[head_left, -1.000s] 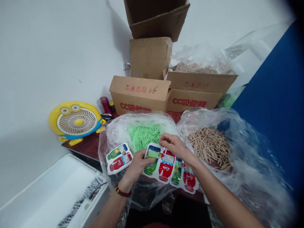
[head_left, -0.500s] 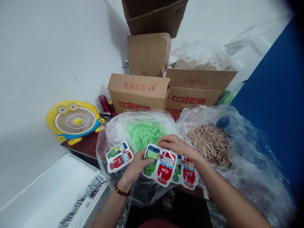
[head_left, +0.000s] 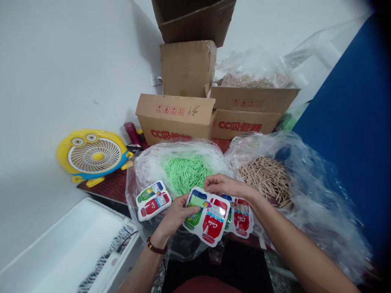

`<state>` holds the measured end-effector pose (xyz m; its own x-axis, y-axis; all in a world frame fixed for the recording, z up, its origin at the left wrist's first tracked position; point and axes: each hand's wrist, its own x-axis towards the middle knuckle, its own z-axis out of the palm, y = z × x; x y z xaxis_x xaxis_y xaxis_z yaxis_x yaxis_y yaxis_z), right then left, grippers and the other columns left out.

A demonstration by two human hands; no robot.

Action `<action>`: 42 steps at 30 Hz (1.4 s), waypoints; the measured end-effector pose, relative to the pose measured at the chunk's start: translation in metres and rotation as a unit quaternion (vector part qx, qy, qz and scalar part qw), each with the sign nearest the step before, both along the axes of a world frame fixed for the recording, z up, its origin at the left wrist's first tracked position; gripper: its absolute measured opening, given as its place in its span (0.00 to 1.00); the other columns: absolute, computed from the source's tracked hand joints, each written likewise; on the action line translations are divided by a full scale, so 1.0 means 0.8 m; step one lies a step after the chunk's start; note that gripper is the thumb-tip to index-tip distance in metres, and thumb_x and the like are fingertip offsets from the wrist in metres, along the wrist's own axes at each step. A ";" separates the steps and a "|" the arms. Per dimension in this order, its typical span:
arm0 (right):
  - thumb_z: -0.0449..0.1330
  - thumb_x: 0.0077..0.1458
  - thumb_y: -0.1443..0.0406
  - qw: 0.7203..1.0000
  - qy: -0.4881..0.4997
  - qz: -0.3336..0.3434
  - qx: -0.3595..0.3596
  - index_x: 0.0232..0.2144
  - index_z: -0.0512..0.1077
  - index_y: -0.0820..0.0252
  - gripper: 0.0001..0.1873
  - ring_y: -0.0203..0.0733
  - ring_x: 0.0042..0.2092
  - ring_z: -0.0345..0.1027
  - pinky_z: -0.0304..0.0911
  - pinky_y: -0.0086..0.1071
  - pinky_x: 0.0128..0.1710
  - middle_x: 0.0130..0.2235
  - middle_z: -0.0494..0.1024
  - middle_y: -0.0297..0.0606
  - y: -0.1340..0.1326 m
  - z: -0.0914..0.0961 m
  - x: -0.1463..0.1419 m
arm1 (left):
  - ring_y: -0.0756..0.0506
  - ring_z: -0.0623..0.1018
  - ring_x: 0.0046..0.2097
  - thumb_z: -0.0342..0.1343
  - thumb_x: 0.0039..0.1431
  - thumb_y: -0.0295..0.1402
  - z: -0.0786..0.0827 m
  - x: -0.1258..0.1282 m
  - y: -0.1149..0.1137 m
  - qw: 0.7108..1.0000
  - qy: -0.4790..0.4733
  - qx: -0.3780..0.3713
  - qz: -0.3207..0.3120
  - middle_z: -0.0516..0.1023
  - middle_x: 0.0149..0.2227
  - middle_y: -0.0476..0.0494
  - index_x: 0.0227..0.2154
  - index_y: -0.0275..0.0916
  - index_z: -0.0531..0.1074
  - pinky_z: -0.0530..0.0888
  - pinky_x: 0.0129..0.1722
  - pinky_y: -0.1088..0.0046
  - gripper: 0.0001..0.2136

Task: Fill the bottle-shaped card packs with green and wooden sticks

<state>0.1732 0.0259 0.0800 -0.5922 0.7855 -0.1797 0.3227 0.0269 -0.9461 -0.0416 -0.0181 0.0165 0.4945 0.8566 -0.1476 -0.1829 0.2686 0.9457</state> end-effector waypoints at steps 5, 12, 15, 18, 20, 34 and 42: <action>0.58 0.52 0.61 0.999 -0.009 -0.028 0.014 0.29 0.68 0.61 0.08 0.29 0.23 0.55 0.52 0.24 0.21 0.22 0.65 0.26 -0.006 -0.009 -0.007 | 0.43 0.79 0.36 0.65 0.47 0.31 -0.002 -0.004 -0.002 1.000 0.011 0.003 0.000 0.82 0.37 0.42 0.40 0.34 0.76 0.74 0.37 0.69 0.15; 0.53 0.55 0.58 0.979 0.071 -0.187 0.038 0.31 0.62 0.58 0.09 0.33 0.23 0.69 0.63 0.26 0.23 0.27 0.71 0.29 0.019 -0.027 -0.021 | 0.42 0.80 0.36 0.65 0.47 0.32 -0.022 -0.010 -0.008 0.999 0.003 -0.039 0.027 0.82 0.35 0.42 0.40 0.34 0.75 0.74 0.38 0.67 0.15; 0.52 0.56 0.60 0.952 0.062 -0.291 0.074 0.33 0.62 0.57 0.07 0.34 0.25 0.71 0.64 0.27 0.25 0.29 0.71 0.30 0.037 -0.044 -0.026 | 0.41 0.80 0.36 0.65 0.47 0.30 -0.030 -0.015 -0.009 0.995 -0.022 -0.072 0.063 0.82 0.35 0.41 0.41 0.33 0.73 0.75 0.39 0.65 0.16; 0.55 0.55 0.61 0.965 -0.011 -0.239 0.104 0.39 0.65 0.58 0.09 0.36 0.32 0.71 0.64 0.28 0.29 0.34 0.75 0.35 0.033 -0.056 -0.024 | 0.42 0.80 0.35 0.64 0.47 0.29 -0.034 -0.016 -0.006 0.992 -0.034 -0.085 0.091 0.82 0.36 0.40 0.42 0.34 0.72 0.75 0.39 0.65 0.17; 0.57 0.54 0.61 0.982 -0.039 -0.135 0.124 0.38 0.70 0.58 0.10 0.36 0.34 0.69 0.62 0.27 0.31 0.35 0.76 0.34 0.017 -0.058 -0.016 | 0.43 0.80 0.35 0.64 0.48 0.29 -0.034 -0.013 -0.003 0.992 -0.037 -0.077 0.098 0.81 0.36 0.41 0.42 0.35 0.72 0.75 0.39 0.66 0.17; 0.61 0.52 0.60 0.975 -0.055 -0.183 0.113 0.26 0.73 0.61 0.09 0.31 0.26 0.59 0.50 0.25 0.25 0.22 0.68 0.28 -0.066 -0.058 0.057 | 0.47 0.76 0.30 0.66 0.45 0.35 -0.018 0.092 -0.011 0.992 0.109 0.023 0.059 0.79 0.28 0.46 0.30 0.33 0.75 0.72 0.31 0.74 0.11; 0.62 0.52 0.56 0.970 -0.026 -0.221 0.099 0.22 0.71 0.62 0.16 0.31 0.26 0.55 0.49 0.24 0.24 0.21 0.64 0.27 -0.103 -0.087 0.108 | 0.47 0.74 0.28 0.64 0.48 0.35 -0.030 0.135 -0.013 0.988 0.133 0.061 -0.049 0.79 0.27 0.47 0.28 0.34 0.77 0.70 0.30 0.75 0.08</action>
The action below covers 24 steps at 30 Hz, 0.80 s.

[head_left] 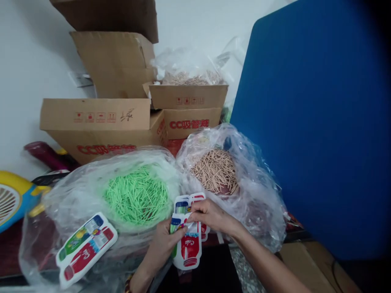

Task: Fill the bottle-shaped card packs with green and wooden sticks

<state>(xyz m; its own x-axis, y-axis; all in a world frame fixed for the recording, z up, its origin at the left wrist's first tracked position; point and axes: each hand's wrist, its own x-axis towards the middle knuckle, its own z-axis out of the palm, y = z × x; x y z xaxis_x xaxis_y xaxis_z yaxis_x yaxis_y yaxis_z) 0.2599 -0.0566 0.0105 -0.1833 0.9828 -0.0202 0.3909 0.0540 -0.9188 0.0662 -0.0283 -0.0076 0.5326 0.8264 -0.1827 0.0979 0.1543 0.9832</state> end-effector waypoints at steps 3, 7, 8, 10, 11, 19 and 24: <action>0.59 0.54 0.54 1.000 0.011 0.001 -0.001 0.24 0.73 0.61 0.17 0.32 0.26 0.59 0.53 0.25 0.25 0.23 0.68 0.29 -0.001 -0.002 0.032 | 0.47 0.74 0.28 0.64 0.48 0.35 -0.003 0.013 0.001 1.000 0.004 -0.012 -0.024 0.78 0.26 0.46 0.28 0.34 0.77 0.70 0.29 0.75 0.09; 0.49 0.61 0.55 0.948 -0.223 -0.223 -0.031 0.33 0.74 0.57 0.18 0.36 0.32 0.69 0.59 0.27 0.32 0.31 0.77 0.33 0.021 -0.010 0.094 | 0.46 0.75 0.29 0.63 0.50 0.36 -0.003 0.020 0.004 0.999 0.004 -0.037 -0.035 0.79 0.28 0.44 0.30 0.33 0.77 0.71 0.30 0.75 0.10; 0.50 0.60 0.56 0.925 -0.268 -0.264 -0.049 0.33 0.74 0.58 0.17 0.38 0.35 0.70 0.59 0.29 0.35 0.33 0.77 0.36 0.028 -0.014 0.107 | 0.46 0.75 0.29 0.63 0.50 0.36 -0.003 0.021 0.004 0.999 0.005 -0.039 -0.034 0.79 0.28 0.44 0.29 0.33 0.77 0.71 0.30 0.75 0.10; 0.52 0.59 0.56 0.894 -0.320 -0.304 -0.073 0.35 0.74 0.59 0.16 0.44 0.41 0.70 0.59 0.32 0.39 0.39 0.78 0.43 0.043 -0.024 0.123 | 0.47 0.75 0.28 0.64 0.49 0.36 -0.003 0.021 0.004 0.999 0.004 -0.040 -0.027 0.79 0.27 0.45 0.29 0.33 0.77 0.71 0.29 0.75 0.09; 0.53 0.57 0.56 0.885 -0.337 -0.311 -0.082 0.37 0.74 0.60 0.16 0.46 0.44 0.70 0.59 0.34 0.41 0.42 0.77 0.46 0.050 -0.030 0.125 | 0.47 0.75 0.28 0.64 0.49 0.36 -0.003 0.021 0.004 0.999 0.001 -0.040 -0.022 0.80 0.27 0.45 0.29 0.33 0.77 0.71 0.29 0.75 0.09; 0.54 0.55 0.63 0.841 -0.433 -0.303 -0.114 0.45 0.73 0.64 0.18 0.59 0.57 0.58 0.49 0.45 0.53 0.55 0.66 0.56 0.081 -0.055 0.095 | 0.45 0.77 0.28 0.66 0.46 0.36 -0.014 0.004 0.010 0.996 -0.017 -0.083 0.018 0.81 0.28 0.45 0.28 0.34 0.77 0.73 0.29 0.74 0.10; 0.49 0.58 0.65 0.848 -0.438 -0.256 -0.154 0.45 0.73 0.63 0.17 0.57 0.55 0.61 0.52 0.47 0.51 0.52 0.70 0.57 0.084 -0.064 0.118 | 0.47 0.76 0.28 0.66 0.47 0.36 -0.009 -0.004 0.012 0.995 -0.026 -0.092 0.036 0.80 0.28 0.46 0.29 0.35 0.77 0.72 0.29 0.75 0.10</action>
